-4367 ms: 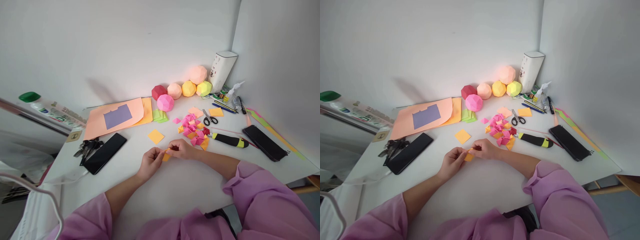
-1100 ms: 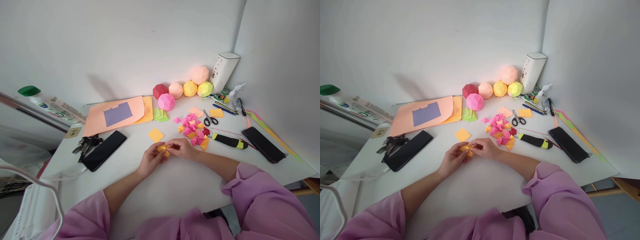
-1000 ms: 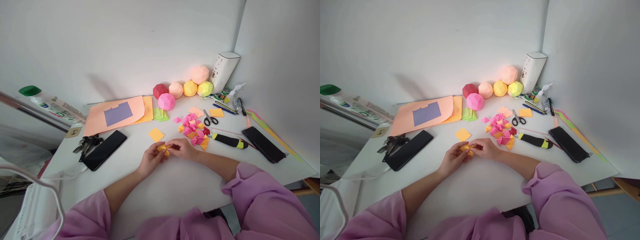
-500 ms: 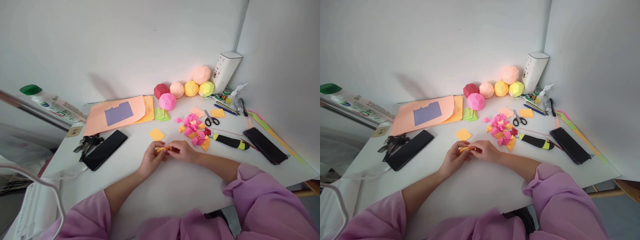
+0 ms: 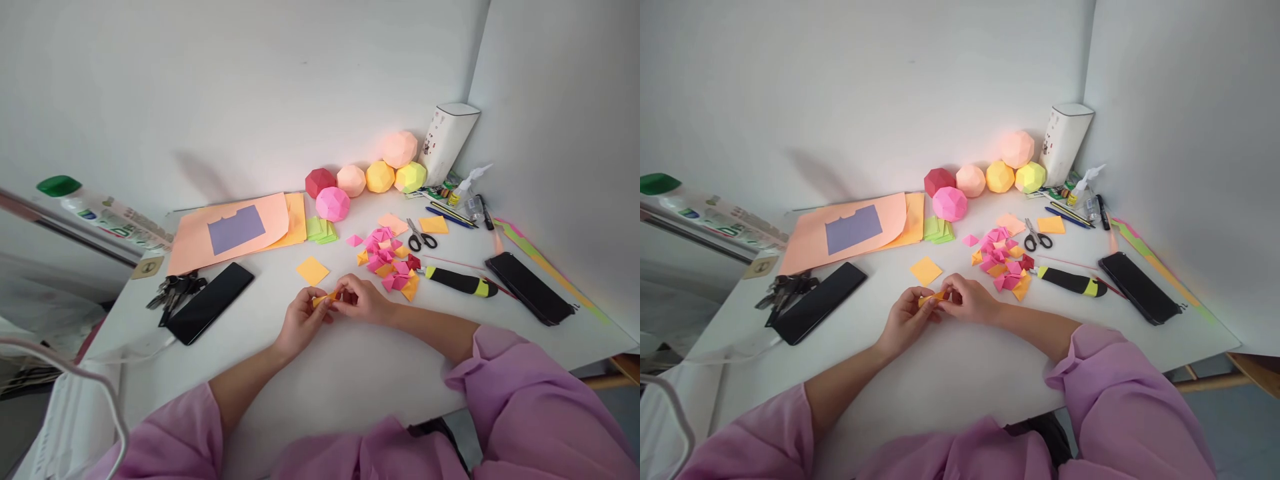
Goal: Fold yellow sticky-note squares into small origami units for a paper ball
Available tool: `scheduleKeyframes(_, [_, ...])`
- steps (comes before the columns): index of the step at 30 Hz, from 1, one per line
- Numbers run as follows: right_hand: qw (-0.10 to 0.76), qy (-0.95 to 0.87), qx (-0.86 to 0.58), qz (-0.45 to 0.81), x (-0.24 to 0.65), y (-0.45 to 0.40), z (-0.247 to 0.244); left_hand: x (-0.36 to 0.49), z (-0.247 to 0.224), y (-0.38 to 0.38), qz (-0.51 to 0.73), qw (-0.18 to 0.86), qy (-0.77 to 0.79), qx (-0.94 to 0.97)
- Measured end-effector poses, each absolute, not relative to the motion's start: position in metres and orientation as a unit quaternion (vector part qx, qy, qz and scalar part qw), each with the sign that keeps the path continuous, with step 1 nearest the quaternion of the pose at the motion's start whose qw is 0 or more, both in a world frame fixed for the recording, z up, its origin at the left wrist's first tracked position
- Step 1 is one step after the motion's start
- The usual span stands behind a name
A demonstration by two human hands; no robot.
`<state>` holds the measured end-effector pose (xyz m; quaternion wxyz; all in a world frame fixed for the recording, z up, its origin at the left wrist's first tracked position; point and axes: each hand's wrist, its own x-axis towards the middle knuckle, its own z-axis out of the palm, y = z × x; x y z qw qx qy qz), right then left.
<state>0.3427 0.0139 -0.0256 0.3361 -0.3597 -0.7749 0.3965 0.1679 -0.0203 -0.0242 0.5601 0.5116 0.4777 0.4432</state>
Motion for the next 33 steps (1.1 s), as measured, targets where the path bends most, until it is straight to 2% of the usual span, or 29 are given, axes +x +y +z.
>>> scheduleKeyframes(7, [0.386,-0.801,-0.298,0.347,0.3420,0.0164,-0.0284,0.1656,-0.0214,-0.0198,0.417,0.532,0.457,0.578])
scheduleKeyframes(15, [0.428,-0.797,-0.287,0.315,0.3405,0.0162,-0.0279,0.1659,-0.0264,-0.0213,0.454,0.451,0.447,0.625])
scheduleKeyframes(23, [0.415,-0.793,-0.306,0.325,0.3412,0.0151,-0.0201,0.1653,-0.0288,-0.0238,0.466,0.409,0.434,0.654])
scheduleKeyframes(33, [0.395,-0.822,-0.289,0.290,0.3429,0.0143,-0.0216,0.1659,-0.0231,-0.0239,0.436,0.404,0.448,0.667])
